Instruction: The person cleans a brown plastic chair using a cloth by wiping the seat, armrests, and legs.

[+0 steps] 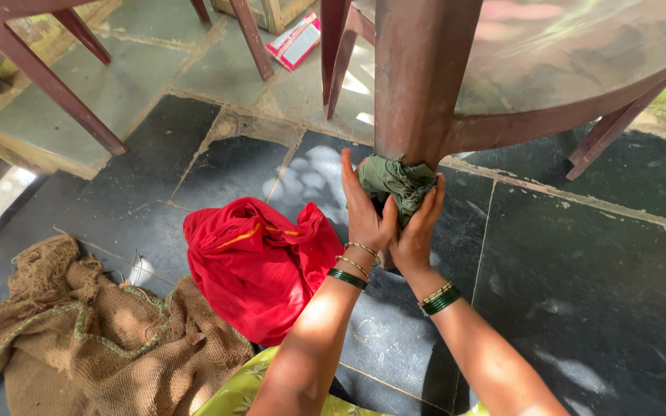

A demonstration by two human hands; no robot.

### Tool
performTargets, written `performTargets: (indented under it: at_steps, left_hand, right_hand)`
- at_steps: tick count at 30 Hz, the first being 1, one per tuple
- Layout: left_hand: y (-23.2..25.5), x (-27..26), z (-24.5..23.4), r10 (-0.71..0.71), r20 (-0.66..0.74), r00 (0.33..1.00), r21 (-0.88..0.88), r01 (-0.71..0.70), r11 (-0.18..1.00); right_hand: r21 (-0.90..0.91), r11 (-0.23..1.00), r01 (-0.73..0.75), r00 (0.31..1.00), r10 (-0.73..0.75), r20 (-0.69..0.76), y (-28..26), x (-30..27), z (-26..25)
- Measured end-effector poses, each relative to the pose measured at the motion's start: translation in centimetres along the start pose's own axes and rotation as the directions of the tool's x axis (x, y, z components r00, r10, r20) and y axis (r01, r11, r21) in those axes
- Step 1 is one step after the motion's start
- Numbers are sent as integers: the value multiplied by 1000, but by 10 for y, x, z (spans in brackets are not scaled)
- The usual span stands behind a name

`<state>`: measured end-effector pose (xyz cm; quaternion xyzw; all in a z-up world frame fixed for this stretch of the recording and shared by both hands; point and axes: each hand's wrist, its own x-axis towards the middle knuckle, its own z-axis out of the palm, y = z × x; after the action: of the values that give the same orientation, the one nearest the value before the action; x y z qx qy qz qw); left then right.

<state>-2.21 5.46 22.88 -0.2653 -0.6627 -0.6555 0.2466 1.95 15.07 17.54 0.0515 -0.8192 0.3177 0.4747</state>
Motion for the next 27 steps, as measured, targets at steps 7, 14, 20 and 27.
performTargets:
  at_steps: [7,14,20,27]
  left_hand:
    - [3,33,-19,-110,205,973,152,79,985]
    - [-3,40,-23,-116,272,955,186,66,980]
    - [26,38,-13,-149,335,930,185,90,979]
    - [51,49,9,71,612,788,188,-231,955]
  right_hand:
    - [-148,966,-212,973,194,-127,-29,22,11]
    - [-57,948,-312,927,291,-236,-40,29,13]
    - [-219,948,-232,939,160,-303,-33,21,-15]
    - [-440,865,-242,910,45,-412,-58,45,-61]
